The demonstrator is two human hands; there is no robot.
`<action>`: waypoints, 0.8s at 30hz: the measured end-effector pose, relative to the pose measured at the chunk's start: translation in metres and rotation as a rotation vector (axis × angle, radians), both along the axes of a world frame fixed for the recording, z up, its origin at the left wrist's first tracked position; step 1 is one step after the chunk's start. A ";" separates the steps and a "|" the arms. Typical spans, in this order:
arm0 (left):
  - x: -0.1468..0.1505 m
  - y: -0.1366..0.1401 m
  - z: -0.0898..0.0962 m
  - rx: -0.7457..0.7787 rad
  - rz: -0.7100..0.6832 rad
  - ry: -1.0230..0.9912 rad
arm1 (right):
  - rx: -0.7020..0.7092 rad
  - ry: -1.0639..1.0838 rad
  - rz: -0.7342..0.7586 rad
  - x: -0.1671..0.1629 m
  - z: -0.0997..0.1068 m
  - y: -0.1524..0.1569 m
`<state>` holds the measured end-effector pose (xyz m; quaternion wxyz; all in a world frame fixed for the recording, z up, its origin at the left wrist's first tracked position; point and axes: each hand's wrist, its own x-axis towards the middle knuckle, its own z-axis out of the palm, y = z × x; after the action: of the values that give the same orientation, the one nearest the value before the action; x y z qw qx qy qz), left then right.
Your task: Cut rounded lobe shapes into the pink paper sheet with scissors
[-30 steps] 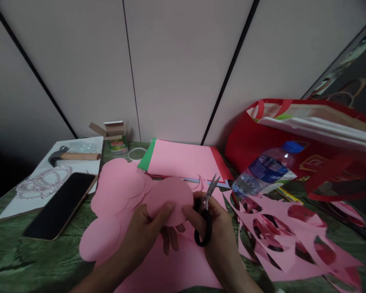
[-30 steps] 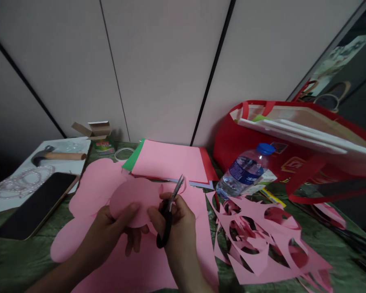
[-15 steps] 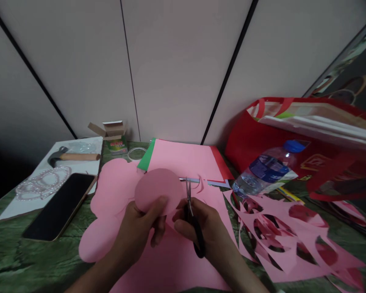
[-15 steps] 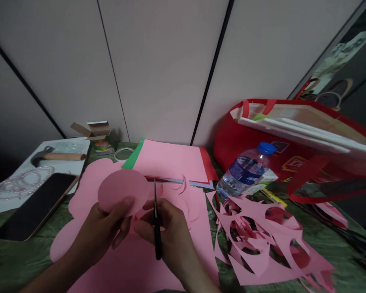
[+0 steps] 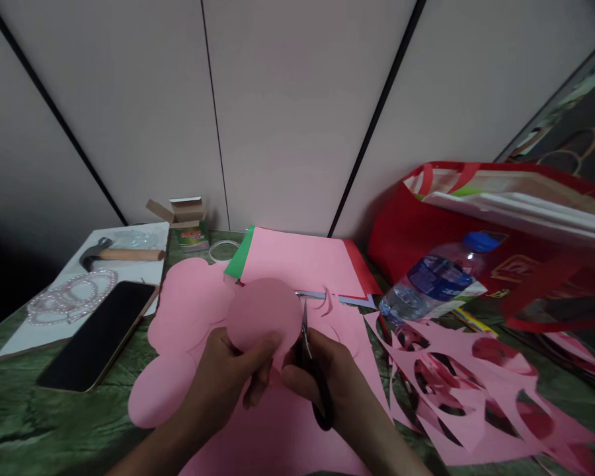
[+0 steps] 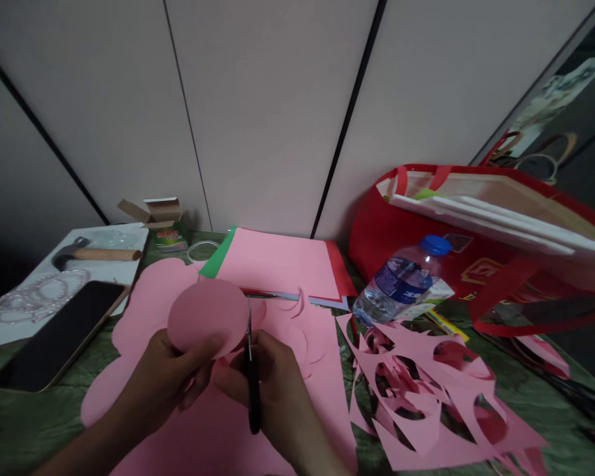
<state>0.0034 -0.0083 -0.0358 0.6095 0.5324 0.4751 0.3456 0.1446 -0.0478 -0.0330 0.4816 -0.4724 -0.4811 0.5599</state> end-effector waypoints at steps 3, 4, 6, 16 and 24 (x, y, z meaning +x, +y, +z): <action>0.000 -0.001 -0.001 -0.002 -0.008 -0.002 | -0.005 -0.013 0.004 0.000 -0.001 0.000; 0.000 -0.001 -0.001 -0.003 -0.008 -0.005 | -0.010 -0.014 0.007 0.000 -0.001 0.000; 0.000 -0.002 0.000 -0.007 0.001 -0.007 | -0.012 -0.014 0.014 -0.001 -0.001 0.000; 0.002 -0.003 0.007 0.011 0.000 0.050 | 0.014 -0.025 0.010 -0.002 0.000 -0.002; 0.002 -0.003 0.006 0.013 0.023 0.092 | -0.020 0.014 -0.016 -0.003 -0.004 -0.002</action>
<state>0.0049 -0.0112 -0.0293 0.5794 0.5460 0.5065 0.3309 0.1415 -0.0495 -0.0365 0.4845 -0.4769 -0.4683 0.5643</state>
